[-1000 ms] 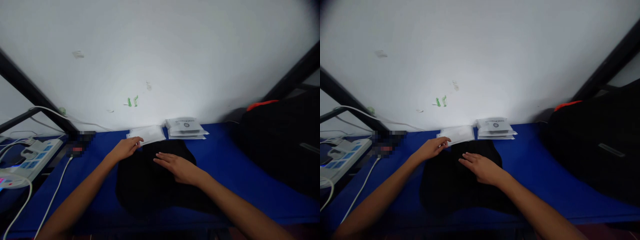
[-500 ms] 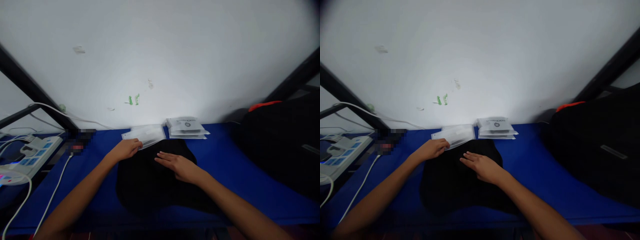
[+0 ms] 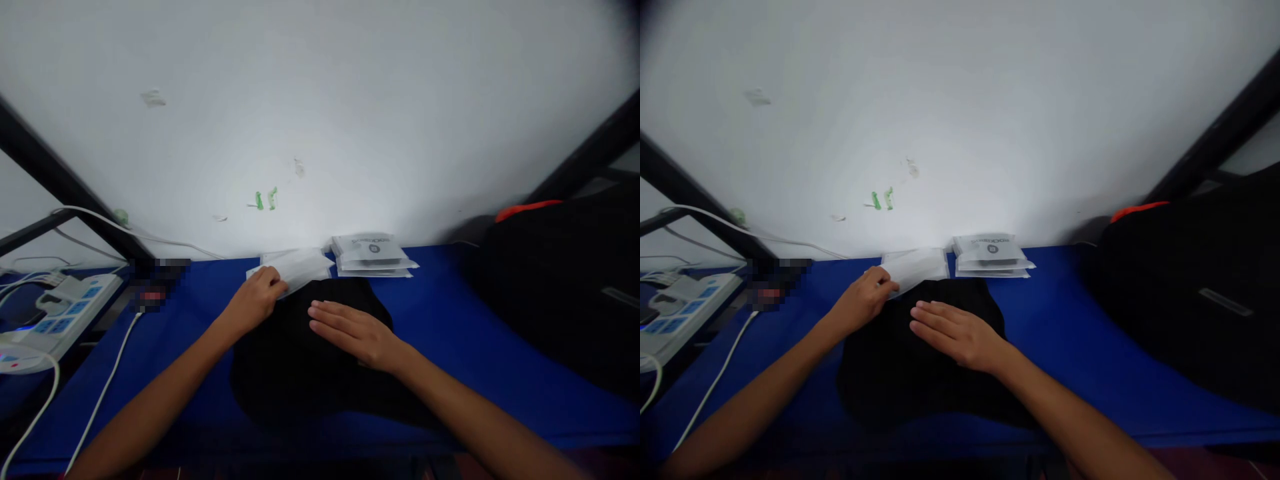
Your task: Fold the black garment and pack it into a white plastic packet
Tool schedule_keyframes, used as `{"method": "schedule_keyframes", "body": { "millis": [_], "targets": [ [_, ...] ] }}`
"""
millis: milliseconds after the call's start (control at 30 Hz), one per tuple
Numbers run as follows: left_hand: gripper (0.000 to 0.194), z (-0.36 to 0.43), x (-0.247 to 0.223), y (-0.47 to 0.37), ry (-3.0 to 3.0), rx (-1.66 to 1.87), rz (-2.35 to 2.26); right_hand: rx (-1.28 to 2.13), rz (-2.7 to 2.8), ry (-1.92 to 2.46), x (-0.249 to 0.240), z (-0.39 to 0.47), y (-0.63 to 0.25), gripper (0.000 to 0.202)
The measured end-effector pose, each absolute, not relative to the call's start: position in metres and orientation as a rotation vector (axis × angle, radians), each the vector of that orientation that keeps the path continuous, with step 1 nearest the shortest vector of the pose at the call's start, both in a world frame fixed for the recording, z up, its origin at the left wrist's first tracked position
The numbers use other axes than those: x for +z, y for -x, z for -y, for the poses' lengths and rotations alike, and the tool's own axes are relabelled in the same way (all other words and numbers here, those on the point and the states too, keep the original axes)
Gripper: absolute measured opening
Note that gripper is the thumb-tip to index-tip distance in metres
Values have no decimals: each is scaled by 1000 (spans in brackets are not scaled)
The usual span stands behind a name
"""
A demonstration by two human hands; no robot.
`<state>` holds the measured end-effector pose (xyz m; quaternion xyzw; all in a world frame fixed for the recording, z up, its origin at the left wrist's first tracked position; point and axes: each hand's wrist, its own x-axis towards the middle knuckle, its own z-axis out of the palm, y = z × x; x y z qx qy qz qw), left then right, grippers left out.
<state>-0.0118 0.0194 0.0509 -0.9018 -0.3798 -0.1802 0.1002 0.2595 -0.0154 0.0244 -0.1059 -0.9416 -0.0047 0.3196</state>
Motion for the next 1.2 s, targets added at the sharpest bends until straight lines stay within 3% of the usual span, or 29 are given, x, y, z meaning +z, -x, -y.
{"method": "schedule_keyframes", "body": {
  "millis": [233,533,700,833,1033,1200],
  "targets": [
    [5,20,65,-13,3217,-549,1075,-179,2376,100,26,19,-256,39],
    [65,29,55,-22,3134,-806,1394,-33,2628,518,21,6,-260,44],
    [71,33,39,-26,3118,-706,1207,205,2806,794,14,4,-248,50],
    [78,33,32,-27,2979,-377,1206,207,2786,895,10,7,-242,57],
    [58,37,35,-34,2868,20,1302,62,2674,928,6,13,-232,62],
    [90,44,25,-44,2915,-50,1300,-99,2590,982,-6,10,-230,45]
  ]
}}
